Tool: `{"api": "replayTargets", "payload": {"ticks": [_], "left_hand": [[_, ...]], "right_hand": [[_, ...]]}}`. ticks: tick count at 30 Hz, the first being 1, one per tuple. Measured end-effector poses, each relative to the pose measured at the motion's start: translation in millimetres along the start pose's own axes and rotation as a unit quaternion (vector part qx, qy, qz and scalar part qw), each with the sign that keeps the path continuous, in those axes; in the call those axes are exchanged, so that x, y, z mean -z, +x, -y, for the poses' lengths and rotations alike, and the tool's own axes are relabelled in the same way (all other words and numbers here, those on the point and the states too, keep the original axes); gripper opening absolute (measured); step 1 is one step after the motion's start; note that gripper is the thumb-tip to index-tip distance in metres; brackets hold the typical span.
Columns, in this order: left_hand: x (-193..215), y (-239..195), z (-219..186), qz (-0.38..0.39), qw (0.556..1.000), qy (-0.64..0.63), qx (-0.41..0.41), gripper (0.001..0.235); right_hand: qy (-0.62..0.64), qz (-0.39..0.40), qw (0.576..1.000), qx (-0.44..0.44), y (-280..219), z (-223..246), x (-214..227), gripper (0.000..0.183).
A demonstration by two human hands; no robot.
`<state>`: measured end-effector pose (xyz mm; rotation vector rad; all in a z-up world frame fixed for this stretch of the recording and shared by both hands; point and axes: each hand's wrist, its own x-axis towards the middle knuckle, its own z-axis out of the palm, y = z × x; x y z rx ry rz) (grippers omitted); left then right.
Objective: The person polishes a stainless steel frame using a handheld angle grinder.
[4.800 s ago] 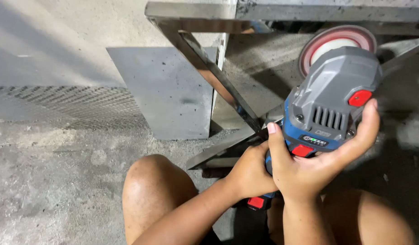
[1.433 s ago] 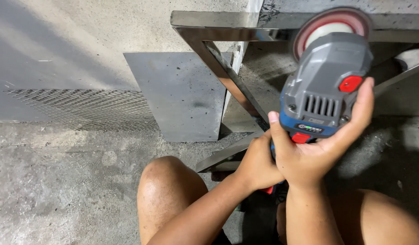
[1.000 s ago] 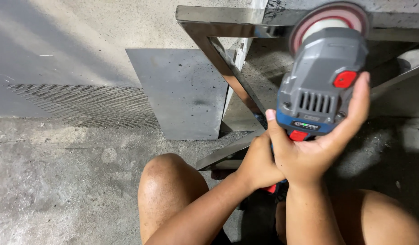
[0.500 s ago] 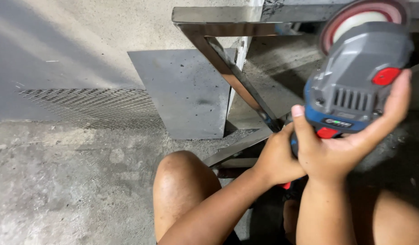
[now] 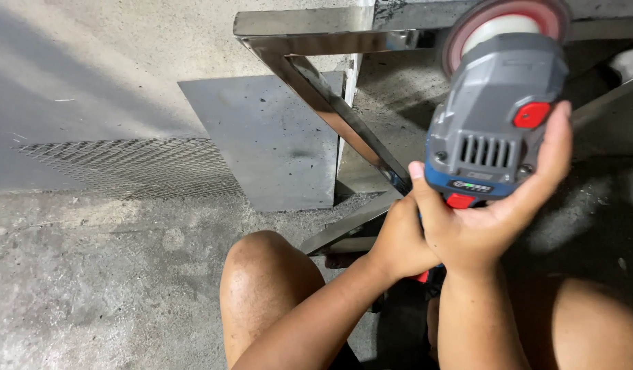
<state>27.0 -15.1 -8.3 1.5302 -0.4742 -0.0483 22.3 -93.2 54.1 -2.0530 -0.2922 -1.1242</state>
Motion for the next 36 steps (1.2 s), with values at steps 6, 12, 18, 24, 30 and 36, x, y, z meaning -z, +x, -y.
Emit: {"api": "replayTargets", "payload": {"ticks": [6, 12, 18, 24, 30, 36], "left_hand": [[4, -4, 6, -0.003, 1.0, 0.005, -0.019, 0.053], [1, -5, 3, -0.005, 1.0, 0.008, -0.015, 0.05], [0, -2, -3, 0.036, 0.999, 0.022, 0.02, 0.054], [-2, -2, 3, 0.044, 0.998, 0.03, 0.021, 0.065], [-4, -9, 1, 0.04, 0.998, 0.036, 0.037, 0.063], [-2, -10, -3, 0.038, 0.997, 0.05, 0.039, 0.059]], "right_hand": [[0.024, 0.02, 0.999, -0.007, -2, 3, -5, 0.104], [0.001, -0.008, 1.0, -0.006, -4, -1, -1, 0.101], [-0.022, -0.027, 0.999, -0.024, -6, -5, 7, 0.099], [-0.015, -0.028, 0.999, -0.031, -7, -3, 6, 0.101], [0.041, 0.004, 0.999, -0.01, 0, 5, -2, 0.102], [0.039, 0.01, 0.999, -0.007, 1, 8, -2, 0.098]]}}
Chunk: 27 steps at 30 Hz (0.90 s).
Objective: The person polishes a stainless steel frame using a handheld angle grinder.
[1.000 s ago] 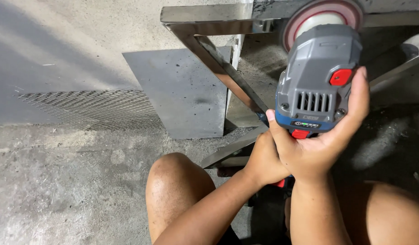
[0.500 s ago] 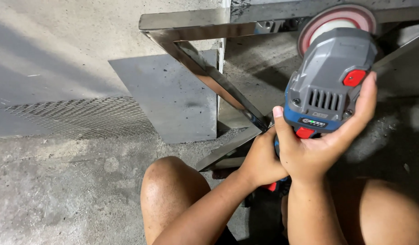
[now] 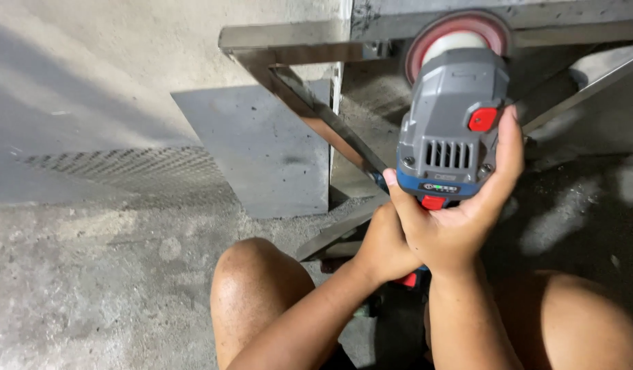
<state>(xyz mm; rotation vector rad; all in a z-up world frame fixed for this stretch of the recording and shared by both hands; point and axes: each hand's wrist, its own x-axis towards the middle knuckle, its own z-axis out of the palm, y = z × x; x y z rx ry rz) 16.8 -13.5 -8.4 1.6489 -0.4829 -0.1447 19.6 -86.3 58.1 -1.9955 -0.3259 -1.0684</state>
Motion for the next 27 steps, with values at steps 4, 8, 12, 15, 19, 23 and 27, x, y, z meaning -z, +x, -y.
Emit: {"api": "replayTargets", "payload": {"ticks": [4, 8, 12, 15, 19, 23, 27], "left_hand": [[4, 7, -2, 0.004, 1.0, 0.014, -0.007, 0.058], [4, 7, -9, 0.028, 1.0, 0.01, -0.009, 0.057], [6, 5, -17, 0.056, 0.998, 0.027, -0.018, 0.057], [4, 5, -13, 0.065, 0.996, 0.053, -0.007, 0.054], [4, 5, -12, 0.059, 0.997, 0.047, -0.017, 0.061], [3, 6, -7, 0.049, 0.999, 0.005, -0.021, 0.06], [1, 6, 3, 0.029, 0.999, -0.005, -0.044, 0.062]], "right_hand": [[0.015, -0.02, 1.0, -0.017, -1, -4, 6, 0.099], [-0.021, -0.057, 0.998, -0.031, -6, -6, 14, 0.097], [-0.06, -0.092, 0.992, -0.061, -13, -4, 22, 0.096], [-0.057, -0.1, 0.992, -0.06, -14, -4, 23, 0.095], [-0.053, -0.096, 0.992, -0.062, -15, -4, 22, 0.097], [-0.051, -0.084, 0.994, -0.046, -13, -7, 19, 0.099], [-0.043, -0.064, 0.996, -0.033, -12, -7, 15, 0.101]]}}
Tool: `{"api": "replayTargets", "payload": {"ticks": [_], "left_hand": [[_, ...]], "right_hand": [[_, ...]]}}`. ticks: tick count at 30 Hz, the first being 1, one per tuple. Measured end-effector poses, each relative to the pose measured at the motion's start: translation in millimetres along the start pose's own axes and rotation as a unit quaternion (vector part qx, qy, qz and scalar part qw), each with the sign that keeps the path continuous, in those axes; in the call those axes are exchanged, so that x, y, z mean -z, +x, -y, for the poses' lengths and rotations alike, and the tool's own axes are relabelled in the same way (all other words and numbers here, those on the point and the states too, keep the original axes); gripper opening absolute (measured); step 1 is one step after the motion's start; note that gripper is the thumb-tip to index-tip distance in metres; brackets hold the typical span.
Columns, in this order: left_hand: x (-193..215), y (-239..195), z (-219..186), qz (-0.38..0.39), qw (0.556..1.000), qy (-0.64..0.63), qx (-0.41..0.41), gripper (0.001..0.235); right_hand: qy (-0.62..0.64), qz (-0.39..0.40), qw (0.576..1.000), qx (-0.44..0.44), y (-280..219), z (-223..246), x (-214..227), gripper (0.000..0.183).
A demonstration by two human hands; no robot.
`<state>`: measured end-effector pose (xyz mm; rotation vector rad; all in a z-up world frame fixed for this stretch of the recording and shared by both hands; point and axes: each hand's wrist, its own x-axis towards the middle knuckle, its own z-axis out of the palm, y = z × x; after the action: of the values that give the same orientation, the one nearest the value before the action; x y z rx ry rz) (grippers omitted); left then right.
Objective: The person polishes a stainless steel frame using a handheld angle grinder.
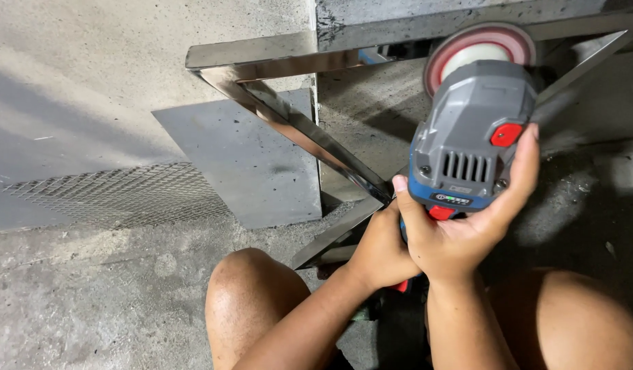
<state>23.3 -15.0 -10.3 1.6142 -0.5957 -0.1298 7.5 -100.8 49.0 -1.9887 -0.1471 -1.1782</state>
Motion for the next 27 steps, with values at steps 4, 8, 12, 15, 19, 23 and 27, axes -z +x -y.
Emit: {"api": "replayTargets", "payload": {"ticks": [4, 8, 12, 15, 19, 23, 27], "left_hand": [[3, 2, 0, -0.003, 1.0, -0.002, 0.004, 0.061], [5, 2, -1, -0.01, 1.0, -0.005, -0.001, 0.06], [5, 1, -1, -0.016, 1.0, -0.01, 0.004, 0.059], [5, 4, -1, -0.016, 1.0, -0.013, 0.004, 0.059], [5, 2, -2, -0.02, 1.0, -0.014, 0.002, 0.058], [5, 2, -3, -0.023, 1.0, -0.016, 0.004, 0.057], [5, 3, -5, -0.02, 1.0, -0.02, 0.0, 0.057]], "right_hand": [[0.005, 0.01, 1.0, 0.006, 0, 1, -5, 0.103], [0.022, 0.019, 1.0, 0.002, 2, 3, -9, 0.102], [0.011, 0.02, 1.0, 0.01, 2, 1, -10, 0.103], [0.017, 0.025, 1.0, 0.004, 3, 2, -11, 0.103], [0.012, 0.024, 1.0, 0.008, 4, 0, -12, 0.102], [0.014, 0.03, 0.999, 0.005, 4, 0, -11, 0.103], [0.019, 0.024, 1.0, 0.007, 4, -2, -10, 0.103]]}}
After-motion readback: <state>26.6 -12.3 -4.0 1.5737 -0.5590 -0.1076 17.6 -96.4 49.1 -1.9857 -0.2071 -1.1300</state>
